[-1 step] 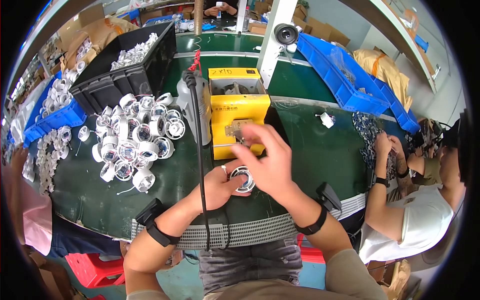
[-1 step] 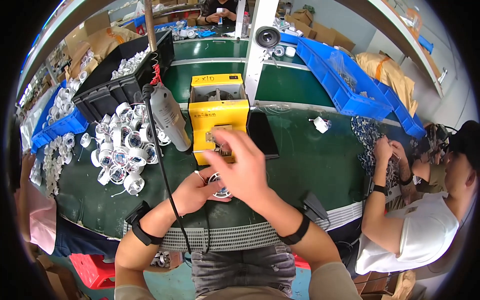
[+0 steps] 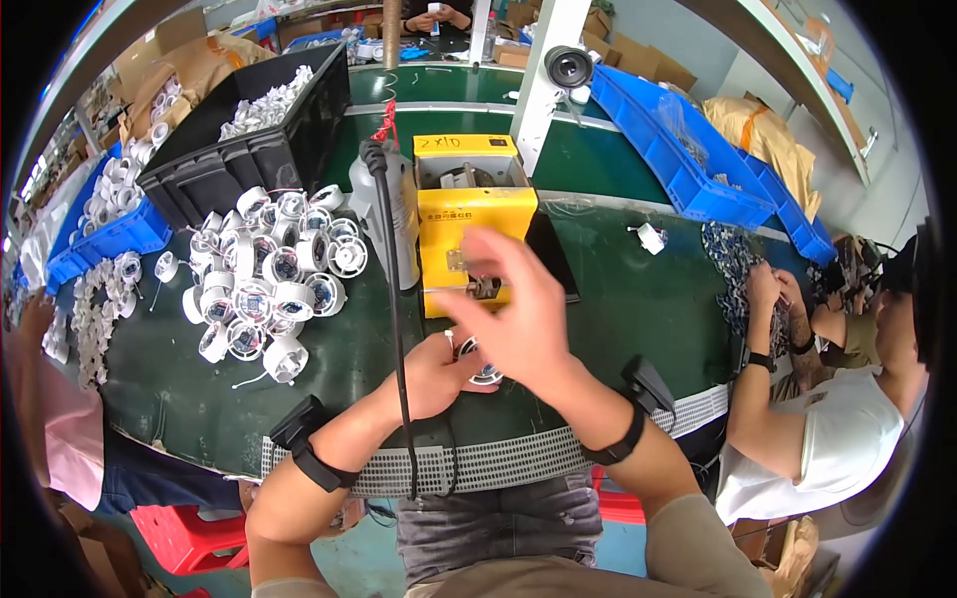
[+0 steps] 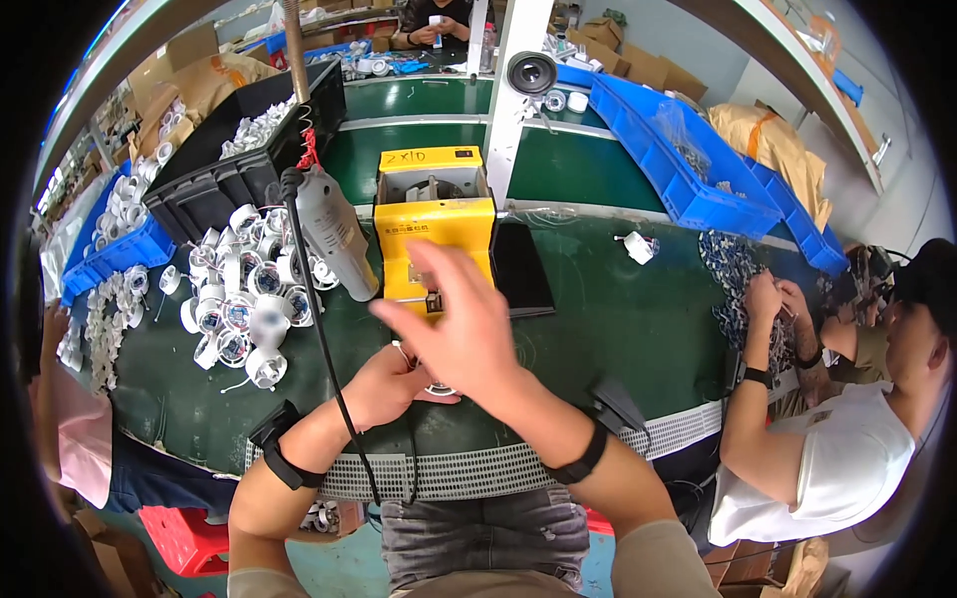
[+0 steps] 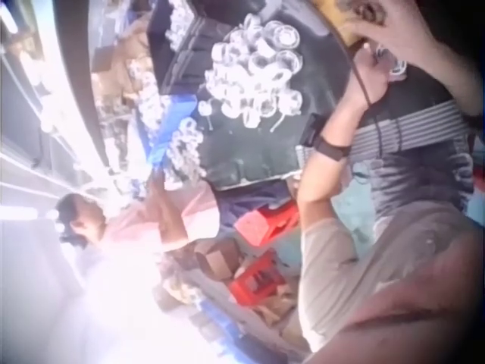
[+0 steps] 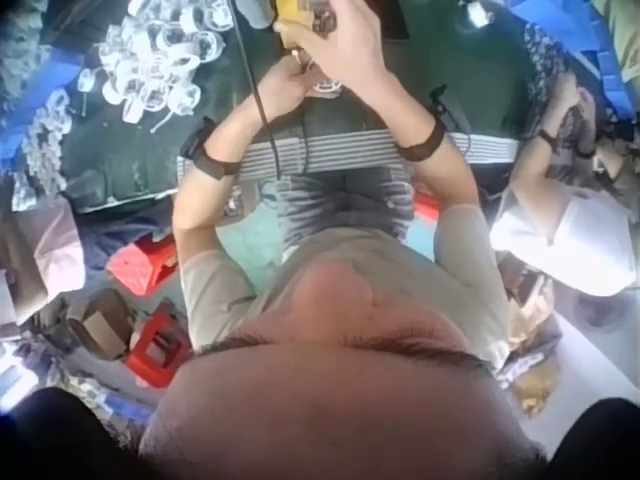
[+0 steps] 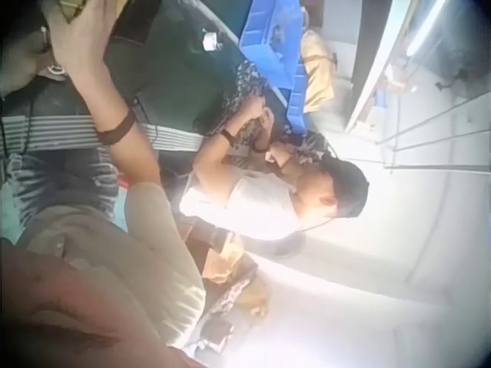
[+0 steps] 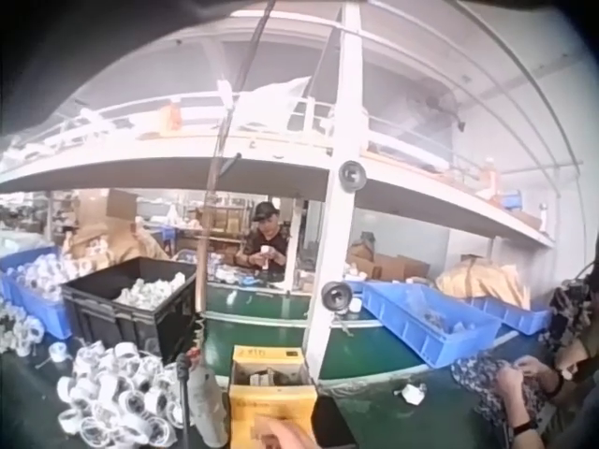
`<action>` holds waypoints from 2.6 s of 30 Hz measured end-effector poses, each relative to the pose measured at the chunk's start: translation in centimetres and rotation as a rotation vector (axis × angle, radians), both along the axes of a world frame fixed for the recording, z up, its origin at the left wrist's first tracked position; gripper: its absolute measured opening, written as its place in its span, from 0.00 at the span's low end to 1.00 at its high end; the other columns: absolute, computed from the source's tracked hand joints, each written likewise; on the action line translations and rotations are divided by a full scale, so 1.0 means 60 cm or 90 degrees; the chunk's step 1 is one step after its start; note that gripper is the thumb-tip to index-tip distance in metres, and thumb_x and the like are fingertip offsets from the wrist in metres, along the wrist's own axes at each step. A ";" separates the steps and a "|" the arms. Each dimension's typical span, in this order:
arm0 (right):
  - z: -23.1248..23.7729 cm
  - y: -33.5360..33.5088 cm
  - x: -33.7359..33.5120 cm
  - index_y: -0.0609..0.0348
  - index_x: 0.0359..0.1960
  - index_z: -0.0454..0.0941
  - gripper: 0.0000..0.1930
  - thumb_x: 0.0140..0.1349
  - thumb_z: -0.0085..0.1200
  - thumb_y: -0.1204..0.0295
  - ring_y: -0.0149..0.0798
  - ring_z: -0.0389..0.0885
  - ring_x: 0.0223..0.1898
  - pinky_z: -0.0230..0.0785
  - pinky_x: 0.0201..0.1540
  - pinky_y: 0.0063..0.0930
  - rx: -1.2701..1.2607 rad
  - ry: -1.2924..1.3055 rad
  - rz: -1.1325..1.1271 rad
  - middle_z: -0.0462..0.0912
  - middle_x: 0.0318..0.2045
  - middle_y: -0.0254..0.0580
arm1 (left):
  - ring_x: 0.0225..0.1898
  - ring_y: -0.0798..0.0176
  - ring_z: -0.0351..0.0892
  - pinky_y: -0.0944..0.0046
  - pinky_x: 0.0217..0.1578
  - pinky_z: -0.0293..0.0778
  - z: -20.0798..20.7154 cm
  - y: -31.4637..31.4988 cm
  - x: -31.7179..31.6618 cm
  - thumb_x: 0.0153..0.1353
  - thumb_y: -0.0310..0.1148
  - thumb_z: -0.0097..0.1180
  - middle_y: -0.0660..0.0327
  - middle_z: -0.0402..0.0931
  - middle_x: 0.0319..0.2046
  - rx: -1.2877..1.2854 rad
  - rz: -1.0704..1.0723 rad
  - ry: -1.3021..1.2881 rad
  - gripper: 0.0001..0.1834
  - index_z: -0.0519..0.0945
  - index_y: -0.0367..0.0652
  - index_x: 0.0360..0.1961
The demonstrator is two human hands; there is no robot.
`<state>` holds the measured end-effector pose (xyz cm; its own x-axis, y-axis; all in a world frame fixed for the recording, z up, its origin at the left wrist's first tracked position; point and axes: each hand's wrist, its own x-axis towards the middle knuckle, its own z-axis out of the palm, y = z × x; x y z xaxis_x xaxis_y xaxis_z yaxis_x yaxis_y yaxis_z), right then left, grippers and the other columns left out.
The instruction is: The person picks up a white plastic housing, inserts a circuit board with wires into it, and uses a power screwdriver to fasten the components before setting the unit aside.
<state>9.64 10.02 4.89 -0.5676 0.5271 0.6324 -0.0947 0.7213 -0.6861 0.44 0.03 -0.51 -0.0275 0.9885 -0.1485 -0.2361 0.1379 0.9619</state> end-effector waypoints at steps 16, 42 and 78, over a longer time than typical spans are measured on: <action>0.041 0.038 -0.061 0.68 0.59 0.55 0.23 0.66 0.41 0.68 0.31 0.69 0.15 0.64 0.22 0.24 -0.194 0.341 0.021 0.70 0.15 0.39 | 0.40 0.56 0.80 0.58 0.47 0.81 -0.004 0.010 0.000 0.69 0.26 0.40 0.53 0.73 0.44 -0.102 0.145 -0.120 0.19 0.63 0.31 0.59; 0.038 0.031 -0.059 0.64 0.50 0.61 0.15 0.66 0.45 0.70 0.30 0.69 0.14 0.63 0.20 0.24 -0.204 0.294 0.020 0.70 0.17 0.38 | 0.41 0.54 0.81 0.59 0.46 0.82 0.002 0.012 -0.001 0.69 0.25 0.39 0.52 0.73 0.45 -0.123 0.151 -0.130 0.18 0.64 0.31 0.58; -0.034 -0.018 0.015 0.65 0.53 0.59 0.27 0.65 0.48 0.55 0.30 0.74 0.25 0.68 0.30 0.23 -0.315 0.210 0.238 0.75 0.27 0.41 | 0.33 0.59 0.82 0.64 0.32 0.81 0.037 -0.019 -0.051 0.67 0.26 0.42 0.52 0.78 0.38 -0.115 0.026 0.222 0.15 0.71 0.29 0.51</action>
<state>10.52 8.93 2.82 -0.5866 0.6039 0.5396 -0.5358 0.2102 -0.8177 -2.64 -1.13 1.73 -0.1461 0.9444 -0.2947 0.0915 0.3095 0.9465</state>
